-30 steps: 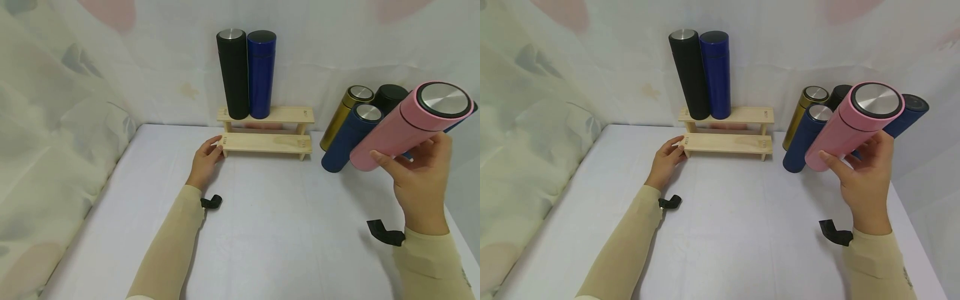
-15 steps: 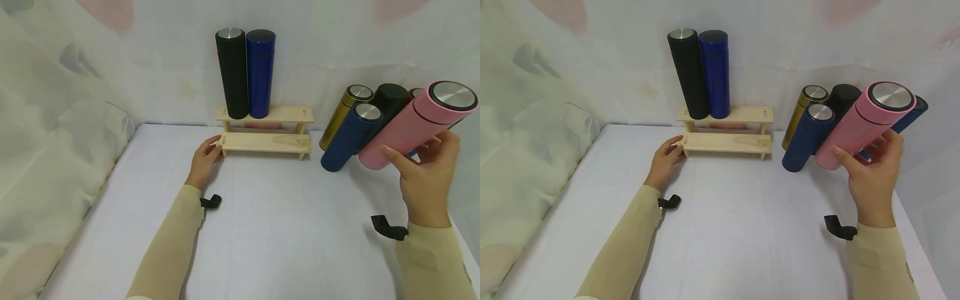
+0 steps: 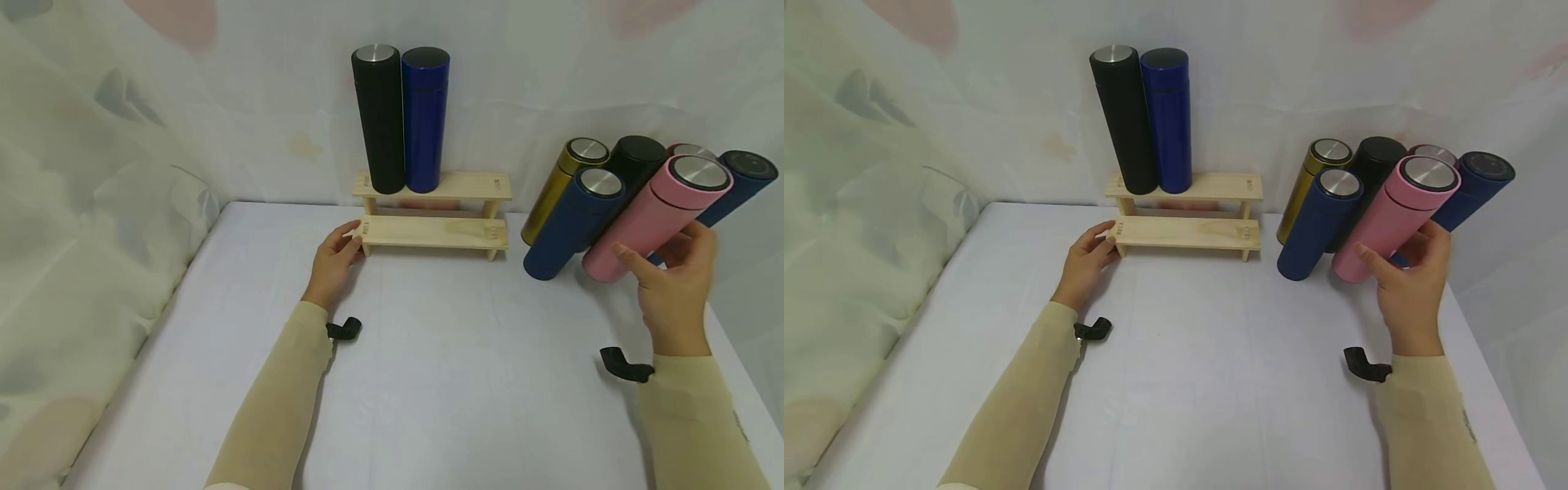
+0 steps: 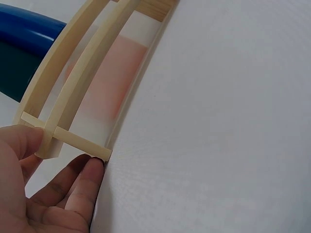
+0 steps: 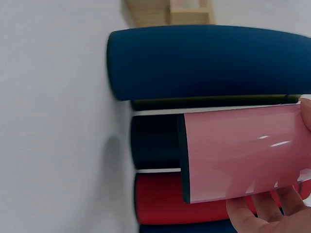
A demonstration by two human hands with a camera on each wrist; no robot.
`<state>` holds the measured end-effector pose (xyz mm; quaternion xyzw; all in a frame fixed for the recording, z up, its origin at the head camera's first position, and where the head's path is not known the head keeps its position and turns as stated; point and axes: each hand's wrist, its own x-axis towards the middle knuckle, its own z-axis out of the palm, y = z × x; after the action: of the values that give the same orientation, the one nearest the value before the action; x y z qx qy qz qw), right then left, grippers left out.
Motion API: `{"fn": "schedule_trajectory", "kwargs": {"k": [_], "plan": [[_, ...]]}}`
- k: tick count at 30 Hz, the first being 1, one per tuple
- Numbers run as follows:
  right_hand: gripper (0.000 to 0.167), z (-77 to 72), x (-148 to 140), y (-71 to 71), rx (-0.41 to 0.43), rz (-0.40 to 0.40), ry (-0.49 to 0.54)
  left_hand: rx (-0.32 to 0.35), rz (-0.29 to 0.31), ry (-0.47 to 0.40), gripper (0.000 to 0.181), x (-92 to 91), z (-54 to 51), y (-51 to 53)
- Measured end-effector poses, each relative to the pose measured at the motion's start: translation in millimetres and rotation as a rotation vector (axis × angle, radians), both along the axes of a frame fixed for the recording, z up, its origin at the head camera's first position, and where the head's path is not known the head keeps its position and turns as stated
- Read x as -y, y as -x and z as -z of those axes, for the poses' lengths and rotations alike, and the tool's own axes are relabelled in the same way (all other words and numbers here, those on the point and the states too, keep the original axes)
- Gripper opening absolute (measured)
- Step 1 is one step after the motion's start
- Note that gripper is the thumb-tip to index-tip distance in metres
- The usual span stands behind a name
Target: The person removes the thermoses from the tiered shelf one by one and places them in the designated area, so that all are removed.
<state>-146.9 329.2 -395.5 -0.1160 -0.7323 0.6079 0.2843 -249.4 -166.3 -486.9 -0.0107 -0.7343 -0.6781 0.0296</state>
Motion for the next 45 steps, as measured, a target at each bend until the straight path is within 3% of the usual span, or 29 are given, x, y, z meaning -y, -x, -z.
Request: {"fn": "schedule_trajectory", "kwargs": {"k": [6, 14, 18, 25, 45], "plan": [[0.078, 20.6, -6.9, 9.2, -0.014, -0.032, 0.057, 0.005, 0.006, -0.002, 0.041, 1.4, 1.6, 1.3], [0.081, 36.8, -8.7, 13.8, 0.082, -0.046, 0.018, 0.011, 0.004, -0.011, 0.041, 0.2, -0.2, 0.2], [0.080, 42.6, -8.2, 15.2, 0.090, -0.055, -0.008, 0.012, 0.009, -0.023, 0.041, -0.6, -0.3, 0.4], [0.079, 47.6, -7.6, 17.3, 0.067, -0.065, 0.007, 0.003, 0.021, 0.030, 0.043, 0.3, -1.3, 1.5], [0.079, 50.7, -5.2, 22.7, 0.077, -0.096, -0.075, 0.010, 0.007, 0.036, 0.041, 0.9, 0.9, 1.7]]}}
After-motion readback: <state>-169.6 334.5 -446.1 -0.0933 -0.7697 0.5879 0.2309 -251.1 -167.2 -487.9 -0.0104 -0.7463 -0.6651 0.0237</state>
